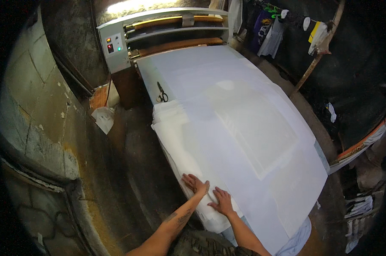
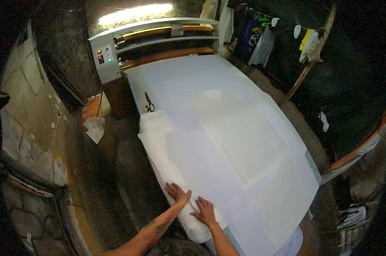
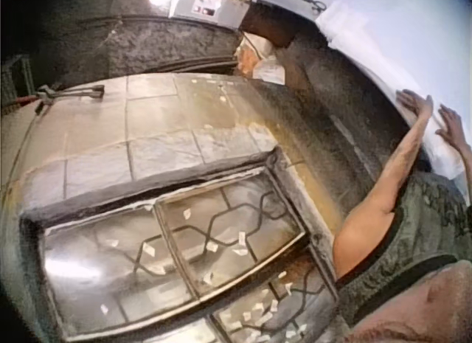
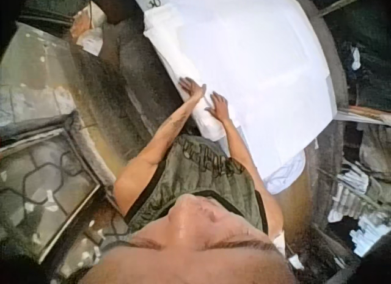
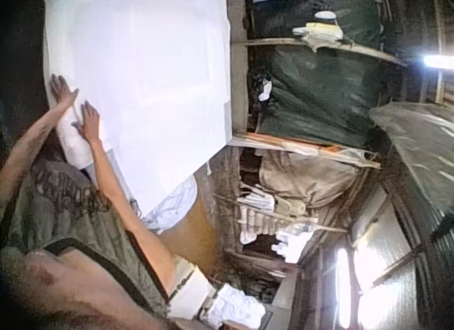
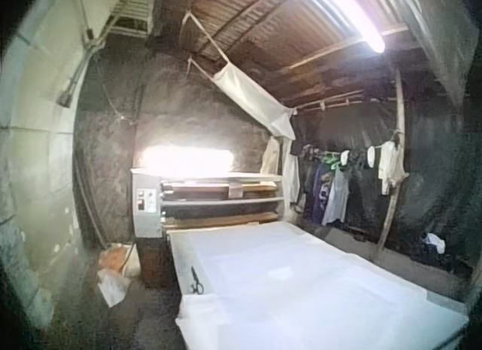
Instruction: The person uses shears to cut a large white fabric sheet on a flatbed heat press. They trim the edges, fold the cut piece, and place it on a nearby table. The person then retrieves another white sheet, lays it on the press, and positions a printed transfer sheet on top.
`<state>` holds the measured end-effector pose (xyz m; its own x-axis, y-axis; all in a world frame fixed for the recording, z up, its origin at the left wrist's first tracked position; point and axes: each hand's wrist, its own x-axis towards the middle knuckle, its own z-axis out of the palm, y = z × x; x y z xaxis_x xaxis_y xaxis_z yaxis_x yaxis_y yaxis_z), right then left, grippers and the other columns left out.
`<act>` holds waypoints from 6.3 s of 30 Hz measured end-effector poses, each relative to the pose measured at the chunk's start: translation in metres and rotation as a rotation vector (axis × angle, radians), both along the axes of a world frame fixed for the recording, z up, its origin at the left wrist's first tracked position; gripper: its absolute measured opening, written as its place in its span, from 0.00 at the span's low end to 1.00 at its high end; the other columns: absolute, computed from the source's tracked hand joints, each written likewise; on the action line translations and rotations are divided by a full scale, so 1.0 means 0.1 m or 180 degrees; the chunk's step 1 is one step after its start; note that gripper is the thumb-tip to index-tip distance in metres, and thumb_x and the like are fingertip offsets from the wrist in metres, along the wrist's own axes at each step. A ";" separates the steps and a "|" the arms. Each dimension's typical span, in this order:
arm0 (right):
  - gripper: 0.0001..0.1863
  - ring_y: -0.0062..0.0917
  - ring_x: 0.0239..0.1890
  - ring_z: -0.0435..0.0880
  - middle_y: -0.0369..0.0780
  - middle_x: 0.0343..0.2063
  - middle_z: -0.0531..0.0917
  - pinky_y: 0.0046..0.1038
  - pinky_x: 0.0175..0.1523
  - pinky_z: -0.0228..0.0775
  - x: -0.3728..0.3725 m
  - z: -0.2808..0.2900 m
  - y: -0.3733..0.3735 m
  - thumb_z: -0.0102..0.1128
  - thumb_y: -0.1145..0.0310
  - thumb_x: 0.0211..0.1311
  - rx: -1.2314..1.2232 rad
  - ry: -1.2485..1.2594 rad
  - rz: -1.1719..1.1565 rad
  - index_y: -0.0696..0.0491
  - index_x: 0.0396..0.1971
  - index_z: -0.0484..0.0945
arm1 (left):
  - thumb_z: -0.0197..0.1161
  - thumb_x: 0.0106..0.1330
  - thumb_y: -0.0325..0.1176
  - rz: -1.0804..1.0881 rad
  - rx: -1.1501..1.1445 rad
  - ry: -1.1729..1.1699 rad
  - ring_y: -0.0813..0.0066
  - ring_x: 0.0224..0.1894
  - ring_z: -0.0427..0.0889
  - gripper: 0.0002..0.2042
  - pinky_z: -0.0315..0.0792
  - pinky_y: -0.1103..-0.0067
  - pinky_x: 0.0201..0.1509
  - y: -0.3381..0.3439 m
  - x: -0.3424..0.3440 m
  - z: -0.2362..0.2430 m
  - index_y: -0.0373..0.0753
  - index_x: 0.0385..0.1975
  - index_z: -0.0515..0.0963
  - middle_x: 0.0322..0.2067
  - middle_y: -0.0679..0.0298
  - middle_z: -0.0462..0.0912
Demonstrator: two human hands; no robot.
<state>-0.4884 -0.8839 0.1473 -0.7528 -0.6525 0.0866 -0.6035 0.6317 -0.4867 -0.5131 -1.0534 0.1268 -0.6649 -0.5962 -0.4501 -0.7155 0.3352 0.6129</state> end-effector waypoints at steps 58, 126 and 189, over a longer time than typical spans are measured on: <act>0.09 0.40 0.33 0.82 0.45 0.31 0.78 0.42 0.33 0.75 0.35 0.50 -0.50 0.52 0.67 0.56 0.1451 0.0110 -0.1101 0.54 0.34 0.75 | 0.57 0.62 0.26 0.0606 0.3156 0.1647 0.78 0.21 0.73 0.02 0.70 0.83 0.23 -0.46 0.02 -0.30 0.35 0.32 0.73 0.25 0.65 0.76; 0.13 0.28 0.23 0.73 0.38 0.22 0.74 0.33 0.24 0.66 0.05 -0.82 0.96 0.60 0.56 0.56 -0.4797 -0.0413 -0.6540 0.48 0.32 0.74 | 0.63 0.57 0.29 -0.1977 0.0987 0.1195 0.57 0.56 0.71 0.30 0.63 0.70 0.62 -2.47 -0.52 0.06 0.29 0.58 0.59 0.52 0.46 0.72; 0.08 0.25 0.25 0.79 0.38 0.27 0.79 0.27 0.24 0.72 -3.68 0.44 -2.78 0.64 0.78 0.53 -0.4792 -0.0438 -0.6774 0.56 0.29 0.73 | 0.60 0.58 0.23 -0.3062 0.0626 0.1151 0.65 0.39 0.82 0.22 0.74 0.75 0.43 -4.92 -5.50 0.27 0.28 0.53 0.66 0.38 0.52 0.82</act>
<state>-0.8560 -1.1617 0.1909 -0.0500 0.8596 -0.5084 0.0301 -0.5075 -0.8611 -1.0635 -1.5454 0.1541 -0.9342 0.3181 -0.1614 0.0373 0.5372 0.8426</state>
